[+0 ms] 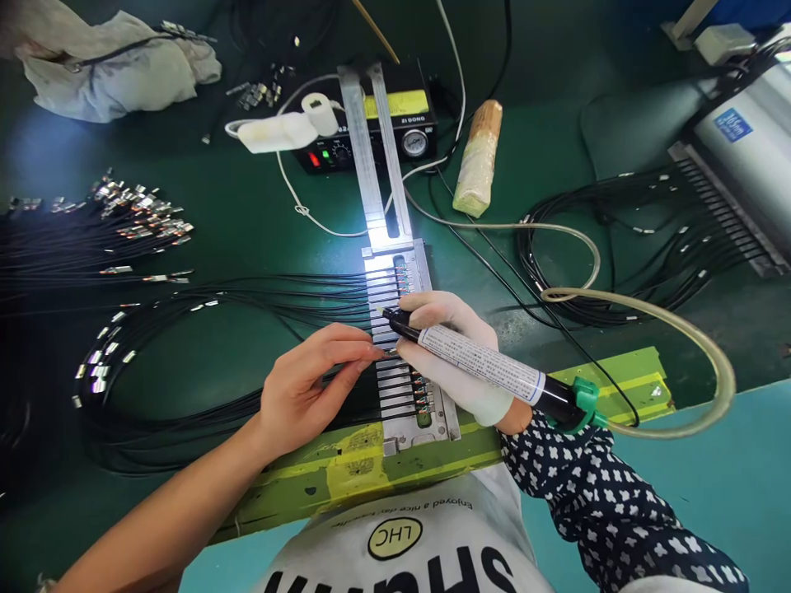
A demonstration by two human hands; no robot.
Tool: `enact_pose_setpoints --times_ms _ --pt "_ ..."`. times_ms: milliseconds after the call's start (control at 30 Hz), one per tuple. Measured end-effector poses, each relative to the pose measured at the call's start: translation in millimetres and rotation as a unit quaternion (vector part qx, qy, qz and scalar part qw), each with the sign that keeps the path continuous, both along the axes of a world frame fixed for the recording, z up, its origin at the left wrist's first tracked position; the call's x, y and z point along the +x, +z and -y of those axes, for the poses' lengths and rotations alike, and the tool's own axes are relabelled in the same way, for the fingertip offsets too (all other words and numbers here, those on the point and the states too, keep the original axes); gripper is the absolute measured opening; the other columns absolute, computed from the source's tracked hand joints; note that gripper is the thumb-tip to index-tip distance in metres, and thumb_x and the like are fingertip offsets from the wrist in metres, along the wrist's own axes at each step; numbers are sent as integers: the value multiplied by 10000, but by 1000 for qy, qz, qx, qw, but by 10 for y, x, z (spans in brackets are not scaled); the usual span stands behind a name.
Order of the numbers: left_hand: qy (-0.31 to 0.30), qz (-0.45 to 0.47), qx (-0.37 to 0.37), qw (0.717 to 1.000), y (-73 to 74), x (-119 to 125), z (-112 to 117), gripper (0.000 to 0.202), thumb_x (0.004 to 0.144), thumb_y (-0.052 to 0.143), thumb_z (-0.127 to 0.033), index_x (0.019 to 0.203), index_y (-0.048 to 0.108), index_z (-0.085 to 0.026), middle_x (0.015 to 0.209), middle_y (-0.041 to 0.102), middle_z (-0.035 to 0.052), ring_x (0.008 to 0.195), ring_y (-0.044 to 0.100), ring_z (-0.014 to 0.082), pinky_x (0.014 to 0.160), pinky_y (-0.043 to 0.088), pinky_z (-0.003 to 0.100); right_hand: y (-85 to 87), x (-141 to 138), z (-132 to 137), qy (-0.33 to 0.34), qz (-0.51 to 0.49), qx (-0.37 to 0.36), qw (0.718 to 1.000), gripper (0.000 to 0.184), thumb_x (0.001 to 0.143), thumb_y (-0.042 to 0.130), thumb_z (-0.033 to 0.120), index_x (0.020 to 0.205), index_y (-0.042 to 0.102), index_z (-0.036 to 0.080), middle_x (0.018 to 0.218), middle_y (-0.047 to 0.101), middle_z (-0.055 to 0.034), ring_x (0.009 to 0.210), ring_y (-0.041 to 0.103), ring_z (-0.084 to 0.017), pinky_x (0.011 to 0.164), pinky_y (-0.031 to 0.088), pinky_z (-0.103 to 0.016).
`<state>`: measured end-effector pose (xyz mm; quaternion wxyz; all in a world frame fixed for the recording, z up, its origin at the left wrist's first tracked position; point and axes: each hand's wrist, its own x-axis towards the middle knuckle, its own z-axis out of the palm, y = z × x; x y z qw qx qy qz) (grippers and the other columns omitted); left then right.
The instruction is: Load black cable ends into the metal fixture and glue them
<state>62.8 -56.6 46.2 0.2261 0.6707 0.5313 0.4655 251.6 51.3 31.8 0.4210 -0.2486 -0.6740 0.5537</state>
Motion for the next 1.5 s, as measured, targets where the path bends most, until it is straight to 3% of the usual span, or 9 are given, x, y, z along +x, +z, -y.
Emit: enact_pose_setpoints --times_ms 433,767,867,967,1200,1367,1500 --pt "-3 -18 20 1000 -30 -15 -1 339 903 564 26 1147 665 -187 1041 664 70 948 645 132 816 559 251 1 -6 4 10 2 -17 1000 265 841 796 172 1030 644 277 1221 676 -14 1133 655 -218 1040 541 -422" --pt "40 -38 -29 998 -101 -58 -55 214 952 601 -136 1152 606 -213 1021 685 37 920 663 128 826 575 262 -51 26 -97 -29 -13 8 999 265 838 803 233 1059 660 271 1235 677 -39 1146 655 -233 1034 549 -441" --pt "54 -33 -49 997 -141 -112 -224 183 964 599 -194 1146 617 -210 1017 686 35 902 658 132 823 564 274 -42 94 -209 -86 -32 -18 996 303 797 838 244 1033 649 260 1245 670 -49 1124 664 -241 1035 544 -459" --pt "75 -63 -60 993 -200 -205 -552 203 957 616 -250 1155 611 -207 972 688 19 869 648 138 821 546 295 -26 223 -344 -127 -58 -45 989 337 777 844 244 1042 637 259 1266 656 -58 1067 684 -235 958 583 -448" --pt "80 -147 -57 984 -378 -444 -1348 208 915 591 -161 1122 590 -186 921 630 21 832 583 151 791 499 307 -164 515 -518 -143 -82 -71 984 389 742 856 251 1062 636 235 1251 664 -79 869 700 -188 723 599 -336" --pt "76 -179 -64 979 -522 -487 -1445 244 912 591 -158 1152 556 -183 962 596 30 897 555 161 858 490 318 -255 574 -547 -141 -109 -123 976 395 742 863 252 1056 623 234 1266 655 -71 763 681 -149 678 560 -302" --pt "97 -199 -74 972 -428 -440 -1431 232 939 601 -248 1162 553 -206 988 605 38 926 560 181 893 487 337 -196 586 -554 -133 -131 -159 970 366 756 850 224 1049 633 251 1255 654 -53 724 678 -142 658 530 -297"
